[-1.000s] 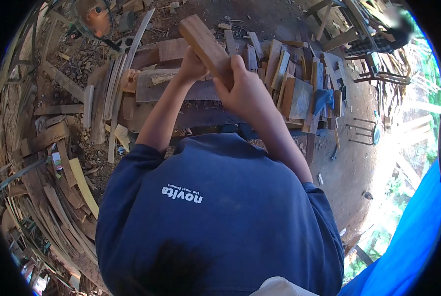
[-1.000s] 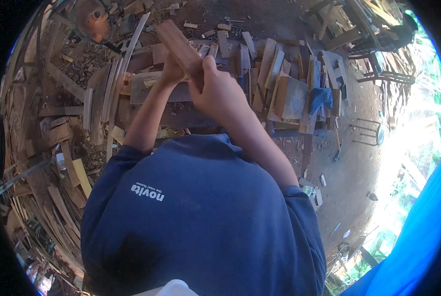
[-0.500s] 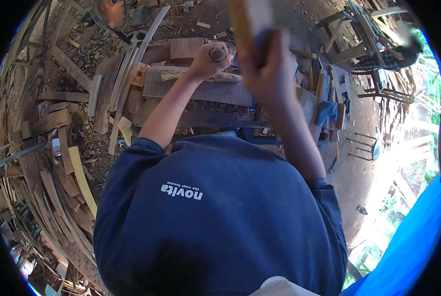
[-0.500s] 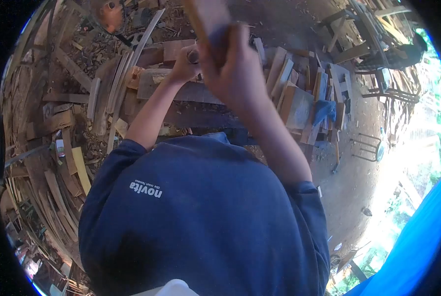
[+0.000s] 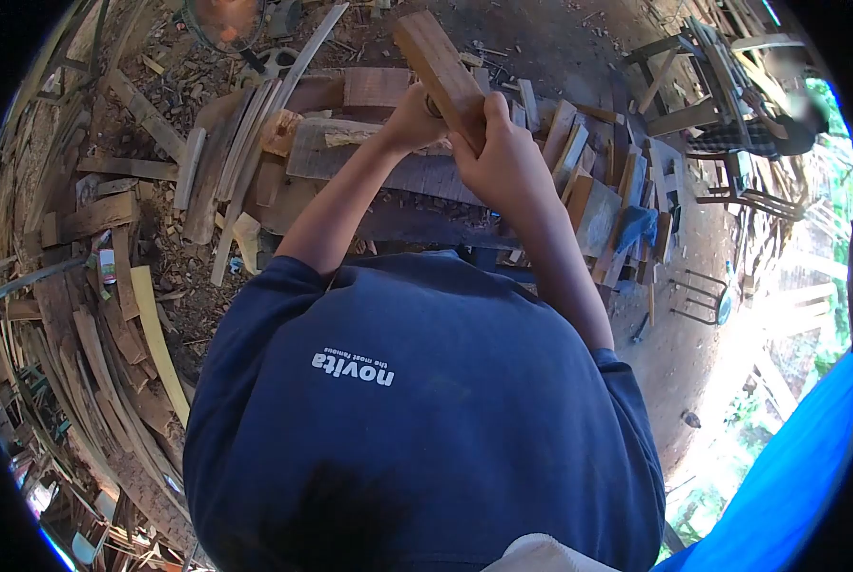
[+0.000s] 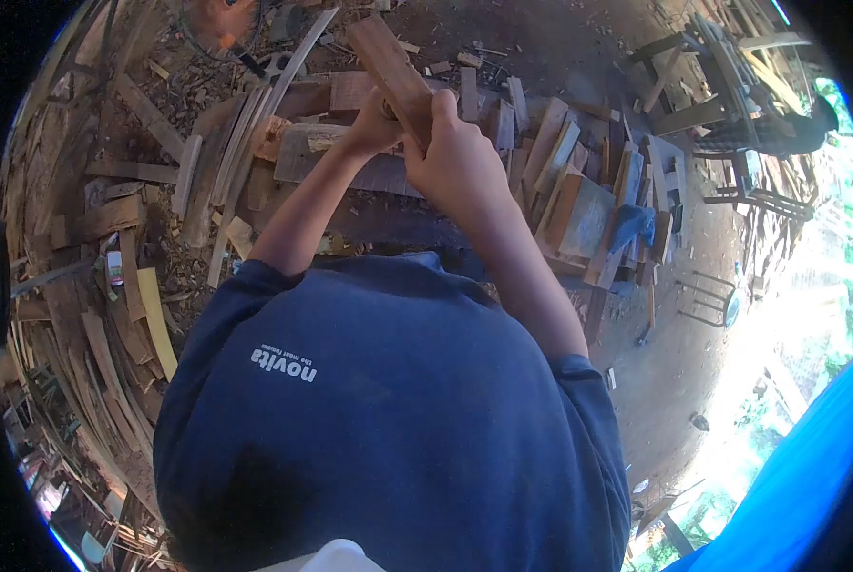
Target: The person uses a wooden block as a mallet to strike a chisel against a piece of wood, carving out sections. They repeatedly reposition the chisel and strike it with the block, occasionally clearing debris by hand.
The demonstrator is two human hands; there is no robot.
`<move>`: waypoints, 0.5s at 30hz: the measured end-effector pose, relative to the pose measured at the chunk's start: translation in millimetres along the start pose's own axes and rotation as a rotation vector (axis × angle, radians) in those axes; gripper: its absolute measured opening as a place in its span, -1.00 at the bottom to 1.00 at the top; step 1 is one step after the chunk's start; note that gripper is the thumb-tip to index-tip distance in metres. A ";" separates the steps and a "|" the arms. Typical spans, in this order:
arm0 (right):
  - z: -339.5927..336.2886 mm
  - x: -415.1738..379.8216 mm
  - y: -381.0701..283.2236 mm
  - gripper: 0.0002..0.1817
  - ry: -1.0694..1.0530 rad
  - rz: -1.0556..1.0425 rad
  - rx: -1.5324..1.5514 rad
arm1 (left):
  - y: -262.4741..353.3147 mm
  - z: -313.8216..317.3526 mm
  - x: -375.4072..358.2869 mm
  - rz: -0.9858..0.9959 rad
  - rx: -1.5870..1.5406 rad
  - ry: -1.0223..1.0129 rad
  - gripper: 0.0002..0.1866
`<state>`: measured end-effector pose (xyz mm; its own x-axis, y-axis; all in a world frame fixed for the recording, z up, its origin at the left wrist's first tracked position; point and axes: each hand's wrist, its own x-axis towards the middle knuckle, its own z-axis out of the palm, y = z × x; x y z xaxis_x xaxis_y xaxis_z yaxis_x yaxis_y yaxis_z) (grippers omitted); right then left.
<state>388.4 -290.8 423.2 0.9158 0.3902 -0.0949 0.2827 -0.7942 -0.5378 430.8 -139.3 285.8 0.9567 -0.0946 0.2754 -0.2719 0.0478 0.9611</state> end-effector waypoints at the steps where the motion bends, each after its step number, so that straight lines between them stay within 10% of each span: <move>1: 0.4 -0.2 -0.1 -0.53 -0.001 -0.001 -0.002 | -2.9 -0.9 0.5 0.000 -0.001 0.002 -0.68; 15: -10.2 -2.4 -4.7 -0.54 -0.066 0.061 0.023 | 2.5 4.8 -1.5 0.079 -0.023 -0.003 -0.75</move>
<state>387.8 -292.7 434.4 0.9103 0.3716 -0.1825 0.2195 -0.8069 -0.5484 428.2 -143.8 287.8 0.9318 -0.0931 0.3509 -0.3445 0.0782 0.9355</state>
